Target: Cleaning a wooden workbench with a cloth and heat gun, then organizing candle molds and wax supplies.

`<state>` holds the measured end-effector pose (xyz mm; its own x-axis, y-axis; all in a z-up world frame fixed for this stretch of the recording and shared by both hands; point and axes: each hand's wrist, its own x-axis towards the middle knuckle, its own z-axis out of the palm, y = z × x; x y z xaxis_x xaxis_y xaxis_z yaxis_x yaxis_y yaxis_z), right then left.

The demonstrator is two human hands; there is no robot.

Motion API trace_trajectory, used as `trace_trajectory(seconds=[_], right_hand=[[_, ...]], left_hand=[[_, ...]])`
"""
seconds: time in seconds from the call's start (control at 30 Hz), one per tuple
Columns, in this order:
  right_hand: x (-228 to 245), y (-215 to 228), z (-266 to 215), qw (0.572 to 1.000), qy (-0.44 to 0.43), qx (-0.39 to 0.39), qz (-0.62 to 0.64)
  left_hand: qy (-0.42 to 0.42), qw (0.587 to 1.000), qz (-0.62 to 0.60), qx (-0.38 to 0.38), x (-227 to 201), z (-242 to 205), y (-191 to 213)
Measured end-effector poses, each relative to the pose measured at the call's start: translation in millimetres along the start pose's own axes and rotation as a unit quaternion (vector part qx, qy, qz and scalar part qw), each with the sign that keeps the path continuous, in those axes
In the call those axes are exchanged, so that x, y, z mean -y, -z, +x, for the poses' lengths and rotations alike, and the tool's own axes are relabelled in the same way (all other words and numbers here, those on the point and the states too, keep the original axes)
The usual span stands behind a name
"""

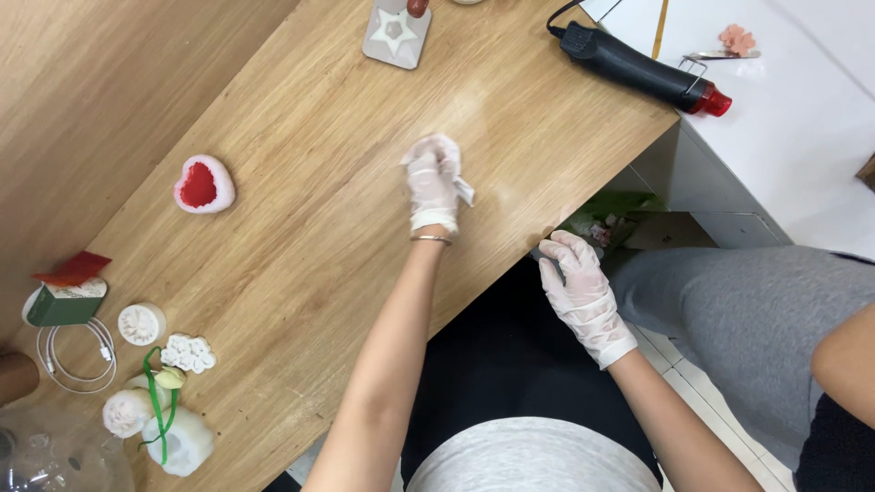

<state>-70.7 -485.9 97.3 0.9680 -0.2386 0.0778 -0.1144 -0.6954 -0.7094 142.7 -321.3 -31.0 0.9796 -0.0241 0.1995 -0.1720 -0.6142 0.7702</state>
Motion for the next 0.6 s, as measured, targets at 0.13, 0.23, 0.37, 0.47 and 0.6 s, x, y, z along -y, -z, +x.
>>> trace_trajectory(seconds=[0.13,0.23,0.37,0.47,0.6], right_hand=[[-5.9,6.9,-1.3,1.0,-0.022,-0.021,0.006],[-21.8,8.5,-6.3,0.999,-0.034,-0.042,0.006],[-28.1,11.6,-6.0,0.998,-0.05,-0.038,-0.008],[-32.1,13.4,8.3,0.999,0.009,-0.001,-0.042],[-49.4,-26.3,22.2,0.989,0.025,0.022,-0.143]], left_hand=[[0.187,0.84,-0.502,0.088,-53.8,-8.4,-45.5],[0.28,0.787,-0.53,0.145,-86.0,-40.2,-44.2],[0.267,0.82,-0.429,0.269,-60.9,-105.2,-59.8],[0.188,0.855,-0.373,0.306,-73.6,-117.2,-59.6],[0.014,0.93,-0.151,0.334,-66.2,-110.3,-39.6]])
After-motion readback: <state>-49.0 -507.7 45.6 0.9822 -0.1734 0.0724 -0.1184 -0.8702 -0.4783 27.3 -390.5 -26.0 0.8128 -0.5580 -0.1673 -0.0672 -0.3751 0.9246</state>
